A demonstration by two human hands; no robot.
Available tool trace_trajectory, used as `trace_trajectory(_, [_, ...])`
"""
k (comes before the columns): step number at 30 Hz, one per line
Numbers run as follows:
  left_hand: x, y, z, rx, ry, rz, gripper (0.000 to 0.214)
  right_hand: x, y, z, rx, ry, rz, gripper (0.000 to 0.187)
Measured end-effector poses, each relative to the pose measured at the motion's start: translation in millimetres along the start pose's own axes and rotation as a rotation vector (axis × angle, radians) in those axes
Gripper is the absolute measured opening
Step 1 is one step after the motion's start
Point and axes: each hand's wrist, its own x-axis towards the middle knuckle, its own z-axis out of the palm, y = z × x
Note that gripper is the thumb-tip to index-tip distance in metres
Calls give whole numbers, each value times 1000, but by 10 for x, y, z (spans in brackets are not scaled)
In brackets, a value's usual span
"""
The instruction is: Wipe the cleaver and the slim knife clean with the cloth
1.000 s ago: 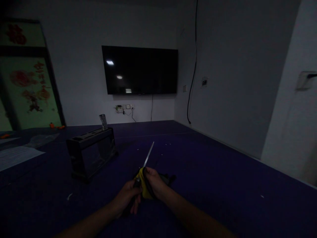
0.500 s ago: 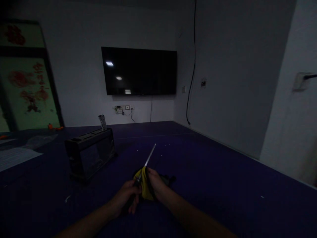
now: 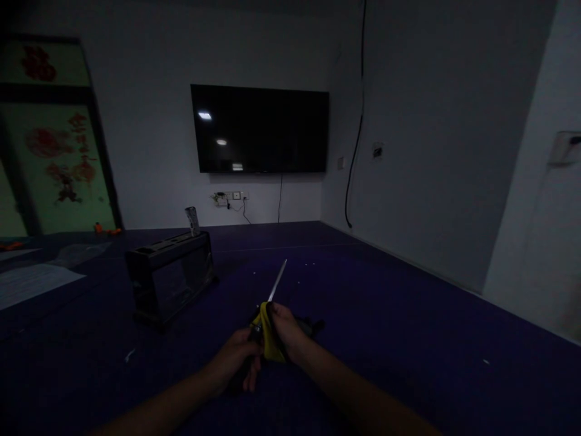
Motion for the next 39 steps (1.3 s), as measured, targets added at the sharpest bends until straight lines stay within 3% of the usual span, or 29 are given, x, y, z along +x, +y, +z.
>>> trace_trajectory(11, [-8, 34, -30, -24, 32, 5, 14, -30, -51, 48, 33, 8, 4, 23])
trace_trajectory(25, [23, 53, -27, 21, 30, -28, 13, -27, -7, 33, 130, 145, 5, 21])
trace_trajectory(33, [13, 14, 15, 28, 35, -35, 20, -35, -77, 62, 101, 140, 25, 14])
trace_trajectory(39, [-3, 32, 23, 40, 52, -29, 12, -6, -42, -11, 84, 91, 48, 15])
